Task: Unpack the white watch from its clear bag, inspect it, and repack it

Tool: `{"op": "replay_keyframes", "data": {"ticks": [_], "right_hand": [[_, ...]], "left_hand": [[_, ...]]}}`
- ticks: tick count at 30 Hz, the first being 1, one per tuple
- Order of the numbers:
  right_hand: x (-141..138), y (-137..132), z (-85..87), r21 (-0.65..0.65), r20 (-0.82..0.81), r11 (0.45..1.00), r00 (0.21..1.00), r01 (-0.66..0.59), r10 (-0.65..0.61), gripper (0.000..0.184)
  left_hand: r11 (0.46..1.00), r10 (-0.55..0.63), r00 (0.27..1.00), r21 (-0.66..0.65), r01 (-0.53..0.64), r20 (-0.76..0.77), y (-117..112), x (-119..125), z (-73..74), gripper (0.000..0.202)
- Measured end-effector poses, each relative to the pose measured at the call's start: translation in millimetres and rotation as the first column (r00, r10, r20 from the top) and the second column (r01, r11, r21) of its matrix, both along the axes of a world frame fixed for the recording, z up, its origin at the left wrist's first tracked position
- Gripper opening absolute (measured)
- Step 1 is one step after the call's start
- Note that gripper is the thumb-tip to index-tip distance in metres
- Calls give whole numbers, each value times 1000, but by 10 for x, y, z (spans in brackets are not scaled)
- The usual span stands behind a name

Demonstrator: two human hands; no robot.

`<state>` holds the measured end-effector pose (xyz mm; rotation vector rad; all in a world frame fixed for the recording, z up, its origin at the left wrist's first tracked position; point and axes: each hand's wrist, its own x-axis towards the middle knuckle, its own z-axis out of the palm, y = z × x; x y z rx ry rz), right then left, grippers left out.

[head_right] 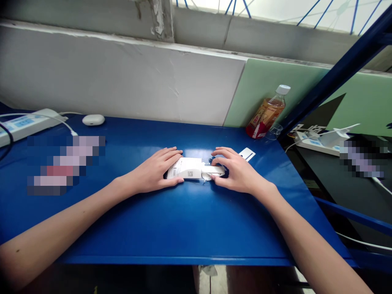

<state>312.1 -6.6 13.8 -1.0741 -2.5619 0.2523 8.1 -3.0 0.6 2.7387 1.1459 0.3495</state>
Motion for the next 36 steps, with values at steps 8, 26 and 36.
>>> {"op": "replay_keyframes", "data": {"ticks": [8,26,36], "right_hand": [[-94,-34,-106,-7,-24,1000,1000,-10,10,30],[21,36,-21,107,-26,989,995,103,-100,29],[136,86,79,325,-328,851,893,412,-307,30]], "left_hand": [[1000,-12,999,-6,12,32,12,-17,-6,72],[999,-9,1000,-36,10,22,46,-82,80,68],[1000,-20,1000,-3,20,5,23,-115,125,63]]}}
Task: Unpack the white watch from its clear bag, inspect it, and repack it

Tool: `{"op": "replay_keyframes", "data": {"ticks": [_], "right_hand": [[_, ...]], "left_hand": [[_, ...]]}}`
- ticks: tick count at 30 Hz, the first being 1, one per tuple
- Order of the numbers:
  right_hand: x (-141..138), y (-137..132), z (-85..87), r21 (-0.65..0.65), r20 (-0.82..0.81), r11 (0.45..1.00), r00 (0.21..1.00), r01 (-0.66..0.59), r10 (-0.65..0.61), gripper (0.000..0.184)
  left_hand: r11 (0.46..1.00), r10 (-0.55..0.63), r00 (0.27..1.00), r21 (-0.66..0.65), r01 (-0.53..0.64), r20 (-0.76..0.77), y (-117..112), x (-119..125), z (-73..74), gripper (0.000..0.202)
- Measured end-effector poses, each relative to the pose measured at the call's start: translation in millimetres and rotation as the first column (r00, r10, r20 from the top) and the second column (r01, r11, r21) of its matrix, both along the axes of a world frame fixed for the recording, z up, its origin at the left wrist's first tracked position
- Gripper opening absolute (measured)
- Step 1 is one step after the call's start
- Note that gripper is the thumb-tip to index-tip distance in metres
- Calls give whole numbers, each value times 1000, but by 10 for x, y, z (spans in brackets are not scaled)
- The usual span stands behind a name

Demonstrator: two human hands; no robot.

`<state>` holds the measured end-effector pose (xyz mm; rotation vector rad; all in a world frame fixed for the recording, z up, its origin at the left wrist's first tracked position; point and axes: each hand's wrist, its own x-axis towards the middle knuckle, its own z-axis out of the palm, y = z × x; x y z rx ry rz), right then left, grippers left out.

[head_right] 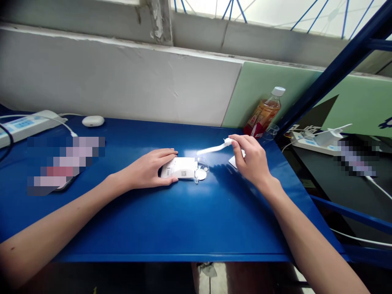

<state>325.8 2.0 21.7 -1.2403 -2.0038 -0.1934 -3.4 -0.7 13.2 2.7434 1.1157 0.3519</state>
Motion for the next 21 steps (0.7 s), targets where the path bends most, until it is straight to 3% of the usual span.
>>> {"op": "replay_keyframes", "data": {"ticks": [6,8,11,13,17,21], "right_hand": [[-8,-6,5,71,-61,995,996,68,-64,30],[-38,-21,-10,66,-60,997,997,42,-38,28],[-117,-77,-45,28,-20,999,1000,-21,21,28],[-199,-144,-60,9,9,997,997,-75,75,27],[-393,-309,-45,10,55,976,974,-219,218,25],[-497,-406,-3,52,19,951,953,-303,303,21]], "left_hand": [[1000,-3,1000,-23,3,15,-28,-9,24,76],[1000,-9,994,18,7,105,-66,15,74,63],[982,-66,951,188,8,301,-167,118,188,27],[953,-144,927,302,35,346,-244,228,261,21],[919,-140,948,394,17,285,-329,463,309,28],[950,-125,977,304,68,174,-292,592,254,25]]}}
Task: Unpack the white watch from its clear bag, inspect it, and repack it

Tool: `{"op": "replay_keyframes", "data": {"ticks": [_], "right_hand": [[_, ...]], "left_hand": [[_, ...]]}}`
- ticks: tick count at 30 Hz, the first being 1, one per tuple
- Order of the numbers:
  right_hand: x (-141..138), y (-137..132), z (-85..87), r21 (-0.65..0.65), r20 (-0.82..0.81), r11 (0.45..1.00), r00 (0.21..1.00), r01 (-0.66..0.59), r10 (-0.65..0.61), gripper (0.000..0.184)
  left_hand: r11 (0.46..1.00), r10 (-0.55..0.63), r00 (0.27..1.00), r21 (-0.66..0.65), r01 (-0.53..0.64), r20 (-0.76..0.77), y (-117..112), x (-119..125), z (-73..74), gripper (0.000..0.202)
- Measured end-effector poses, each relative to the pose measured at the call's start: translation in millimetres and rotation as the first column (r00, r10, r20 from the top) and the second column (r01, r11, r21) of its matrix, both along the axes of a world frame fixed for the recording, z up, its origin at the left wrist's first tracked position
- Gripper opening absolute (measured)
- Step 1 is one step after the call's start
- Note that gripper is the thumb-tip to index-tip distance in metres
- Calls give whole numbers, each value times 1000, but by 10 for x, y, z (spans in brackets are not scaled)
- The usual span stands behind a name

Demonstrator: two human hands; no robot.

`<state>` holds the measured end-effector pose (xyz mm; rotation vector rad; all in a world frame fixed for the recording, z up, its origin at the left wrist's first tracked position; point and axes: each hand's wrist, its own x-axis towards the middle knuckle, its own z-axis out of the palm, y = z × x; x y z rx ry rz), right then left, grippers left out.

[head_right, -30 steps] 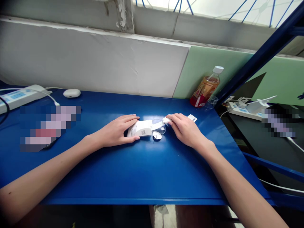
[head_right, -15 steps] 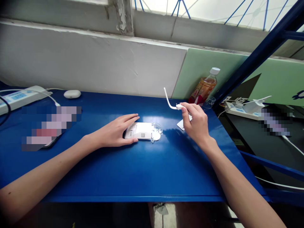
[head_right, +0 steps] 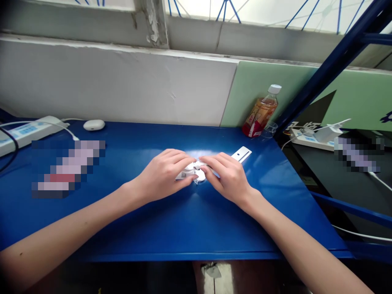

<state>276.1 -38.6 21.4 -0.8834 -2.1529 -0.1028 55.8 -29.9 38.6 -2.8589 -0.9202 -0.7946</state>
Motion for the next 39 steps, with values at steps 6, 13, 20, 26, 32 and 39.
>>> {"op": "replay_keyframes", "data": {"ticks": [6,13,20,26,32,39], "right_hand": [[17,-11,60,-193,-230,980,973,-49,4,28],[-102,133,232,-356,-502,903,864,-242,34,31],[-512,509,459,-573,-708,558,706,-600,32,56],[-707,609,466,-536,-843,132,536,-834,-33,61],[-657,651,381,-468,-860,-84,475,-880,-185,53],[-653,711,268,-422,-831,-192,462,-886,-310,62]], "left_hand": [[981,-14,992,-191,37,121,21,-10,-69,36],[631,124,845,-699,338,520,-71,37,-35,40],[-31,405,640,-690,723,653,-111,182,28,46],[-69,522,587,-655,752,619,-63,124,14,44],[-77,552,597,-678,731,582,-59,128,-7,46],[-145,554,578,-614,776,599,-43,113,-42,36]]}}
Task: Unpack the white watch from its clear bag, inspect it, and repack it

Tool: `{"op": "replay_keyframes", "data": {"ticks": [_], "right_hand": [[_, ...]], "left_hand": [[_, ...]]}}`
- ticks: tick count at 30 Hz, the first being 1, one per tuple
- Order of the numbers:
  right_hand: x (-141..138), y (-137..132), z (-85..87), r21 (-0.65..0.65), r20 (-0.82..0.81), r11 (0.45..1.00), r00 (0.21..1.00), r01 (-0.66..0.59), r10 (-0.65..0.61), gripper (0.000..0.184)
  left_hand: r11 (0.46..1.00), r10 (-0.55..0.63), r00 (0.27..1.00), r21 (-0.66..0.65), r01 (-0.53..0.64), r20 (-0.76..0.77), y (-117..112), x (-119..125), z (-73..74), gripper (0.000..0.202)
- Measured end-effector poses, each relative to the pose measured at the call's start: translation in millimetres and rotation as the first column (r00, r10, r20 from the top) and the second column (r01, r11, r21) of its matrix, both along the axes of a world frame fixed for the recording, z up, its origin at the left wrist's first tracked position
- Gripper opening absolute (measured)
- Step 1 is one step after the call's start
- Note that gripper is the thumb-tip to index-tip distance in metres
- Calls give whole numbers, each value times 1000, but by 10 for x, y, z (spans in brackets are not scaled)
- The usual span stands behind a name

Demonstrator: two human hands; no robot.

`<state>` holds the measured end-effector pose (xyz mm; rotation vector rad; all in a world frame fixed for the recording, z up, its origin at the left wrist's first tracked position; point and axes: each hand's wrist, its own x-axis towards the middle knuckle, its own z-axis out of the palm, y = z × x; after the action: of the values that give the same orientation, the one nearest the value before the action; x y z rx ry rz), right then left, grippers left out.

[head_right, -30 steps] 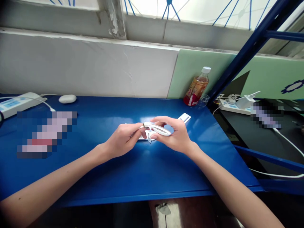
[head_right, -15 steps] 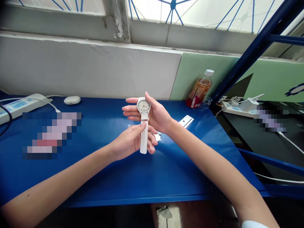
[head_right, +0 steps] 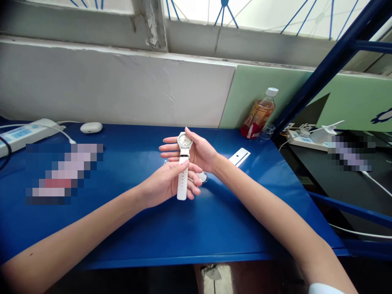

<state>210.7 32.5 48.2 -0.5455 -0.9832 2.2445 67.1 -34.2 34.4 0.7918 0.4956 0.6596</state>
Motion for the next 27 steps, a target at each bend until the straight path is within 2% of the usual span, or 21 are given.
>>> {"op": "replay_keyframes", "data": {"ticks": [4,9,11,16,21,27], "right_hand": [[-13,-12,9,-16,-31,1000,999,-23,22,73],[-7,-39,61,31,-32,999,999,22,-21,43],[7,-39,86,46,-31,998,999,37,-36,41],[38,-20,138,76,-24,996,998,55,-53,54],[47,-23,167,77,-28,997,1000,4,-2,71],[53,-68,230,115,23,993,1000,-3,0,74]], "left_hand": [[1000,-16,999,7,16,-40,12,-15,2,40],[1000,8,995,-14,-9,-101,15,-11,12,41],[1000,11,996,-24,-13,-93,7,1,8,42],[1000,1,998,-24,-3,-68,-17,32,-9,47],[1000,23,995,-3,-23,-97,-25,39,-18,47],[996,64,992,72,-57,-111,-28,-1,-46,43]]}}
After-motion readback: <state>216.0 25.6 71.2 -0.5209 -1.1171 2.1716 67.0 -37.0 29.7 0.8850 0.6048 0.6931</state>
